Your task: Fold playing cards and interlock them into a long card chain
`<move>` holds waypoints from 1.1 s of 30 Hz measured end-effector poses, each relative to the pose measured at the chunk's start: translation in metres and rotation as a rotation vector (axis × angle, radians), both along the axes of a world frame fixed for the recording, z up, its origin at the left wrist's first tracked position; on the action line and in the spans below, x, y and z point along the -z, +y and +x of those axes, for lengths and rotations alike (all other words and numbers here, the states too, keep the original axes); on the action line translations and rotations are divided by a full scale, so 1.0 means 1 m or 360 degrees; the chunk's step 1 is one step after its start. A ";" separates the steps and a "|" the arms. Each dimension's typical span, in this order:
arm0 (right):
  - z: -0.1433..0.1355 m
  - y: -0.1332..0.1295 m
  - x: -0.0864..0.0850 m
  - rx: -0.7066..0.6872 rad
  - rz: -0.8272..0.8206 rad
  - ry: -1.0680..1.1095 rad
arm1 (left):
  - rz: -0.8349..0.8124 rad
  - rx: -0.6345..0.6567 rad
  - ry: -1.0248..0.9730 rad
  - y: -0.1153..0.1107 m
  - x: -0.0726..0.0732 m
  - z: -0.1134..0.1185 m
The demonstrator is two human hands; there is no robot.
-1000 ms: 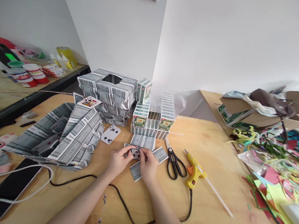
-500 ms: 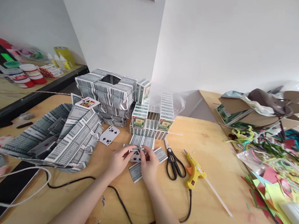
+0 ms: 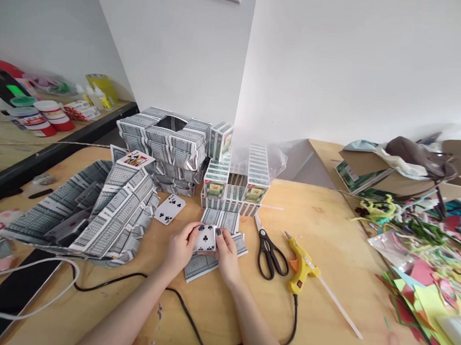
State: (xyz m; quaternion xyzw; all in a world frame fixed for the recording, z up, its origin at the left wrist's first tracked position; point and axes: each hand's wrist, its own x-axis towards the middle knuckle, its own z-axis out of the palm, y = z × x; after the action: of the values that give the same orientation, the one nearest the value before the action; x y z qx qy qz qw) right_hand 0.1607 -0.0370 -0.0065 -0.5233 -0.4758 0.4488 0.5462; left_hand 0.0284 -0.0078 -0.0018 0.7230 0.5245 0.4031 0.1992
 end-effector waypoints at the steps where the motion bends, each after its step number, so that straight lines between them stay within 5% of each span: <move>1: 0.000 0.000 0.000 -0.0065 -0.0019 0.0047 | -0.0021 0.0001 -0.0014 0.000 -0.001 0.000; 10: 0.007 -0.001 -0.020 -0.0513 -0.0393 0.0654 | -0.0022 0.0341 -0.0265 0.000 -0.011 0.001; 16: 0.008 -0.002 -0.021 -0.0782 -0.0598 0.1185 | -0.0108 0.0003 -0.0470 0.000 -0.004 0.001; 23: 0.013 -0.003 -0.013 -0.0792 -0.0493 0.1259 | -0.0357 -0.0112 -0.0971 0.007 -0.002 -0.004; 33: 0.014 -0.004 -0.023 -0.0657 -0.0301 0.1332 | -0.0521 -0.0153 -0.1143 0.010 -0.002 -0.001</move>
State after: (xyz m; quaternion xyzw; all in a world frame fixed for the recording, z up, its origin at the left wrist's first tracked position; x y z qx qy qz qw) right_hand 0.1745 -0.0408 0.0166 -0.2396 -0.2661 0.7615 0.5403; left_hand 0.0270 0.0019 0.0002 0.4694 0.5121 0.5502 0.4634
